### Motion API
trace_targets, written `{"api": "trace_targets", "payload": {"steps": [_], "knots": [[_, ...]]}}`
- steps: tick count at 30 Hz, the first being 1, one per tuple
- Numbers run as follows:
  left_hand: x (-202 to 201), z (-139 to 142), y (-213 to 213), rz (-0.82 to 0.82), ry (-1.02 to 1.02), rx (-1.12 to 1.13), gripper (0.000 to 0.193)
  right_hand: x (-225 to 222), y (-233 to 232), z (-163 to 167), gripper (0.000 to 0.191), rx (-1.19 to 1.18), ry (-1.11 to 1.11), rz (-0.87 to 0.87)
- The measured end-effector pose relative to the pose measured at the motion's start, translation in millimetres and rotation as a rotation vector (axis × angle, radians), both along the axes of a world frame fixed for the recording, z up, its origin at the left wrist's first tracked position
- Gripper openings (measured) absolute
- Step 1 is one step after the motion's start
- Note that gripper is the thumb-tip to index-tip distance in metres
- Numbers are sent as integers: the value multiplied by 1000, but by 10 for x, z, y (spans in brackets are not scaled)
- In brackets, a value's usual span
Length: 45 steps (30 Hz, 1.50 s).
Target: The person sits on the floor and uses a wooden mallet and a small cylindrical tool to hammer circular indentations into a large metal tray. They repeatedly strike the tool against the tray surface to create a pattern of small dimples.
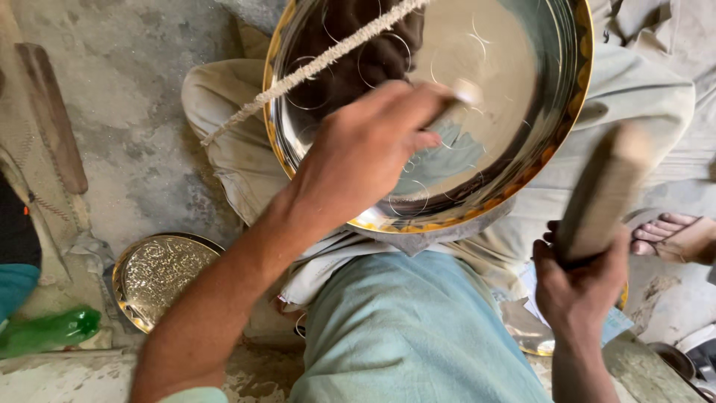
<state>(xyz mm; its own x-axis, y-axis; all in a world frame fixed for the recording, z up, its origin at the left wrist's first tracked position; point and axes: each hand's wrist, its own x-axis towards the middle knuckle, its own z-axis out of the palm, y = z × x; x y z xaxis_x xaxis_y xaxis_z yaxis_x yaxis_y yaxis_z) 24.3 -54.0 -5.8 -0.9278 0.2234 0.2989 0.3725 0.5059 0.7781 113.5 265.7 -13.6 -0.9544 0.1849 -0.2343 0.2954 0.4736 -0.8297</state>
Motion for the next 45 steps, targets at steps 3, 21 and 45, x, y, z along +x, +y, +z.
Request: {"api": "trace_targets", "payload": {"steps": [3,21,45], "knots": [[142,-72,-13,255,-103,133,36,-199,50,86,54,247,-8,-38],[355,-217,154,356,-165,64,41,-1370,-327,760,51,643,459,838],[716,-539,436,750,-113,173,25,-1480,-1517,1488,40,1040,678,1258]]}}
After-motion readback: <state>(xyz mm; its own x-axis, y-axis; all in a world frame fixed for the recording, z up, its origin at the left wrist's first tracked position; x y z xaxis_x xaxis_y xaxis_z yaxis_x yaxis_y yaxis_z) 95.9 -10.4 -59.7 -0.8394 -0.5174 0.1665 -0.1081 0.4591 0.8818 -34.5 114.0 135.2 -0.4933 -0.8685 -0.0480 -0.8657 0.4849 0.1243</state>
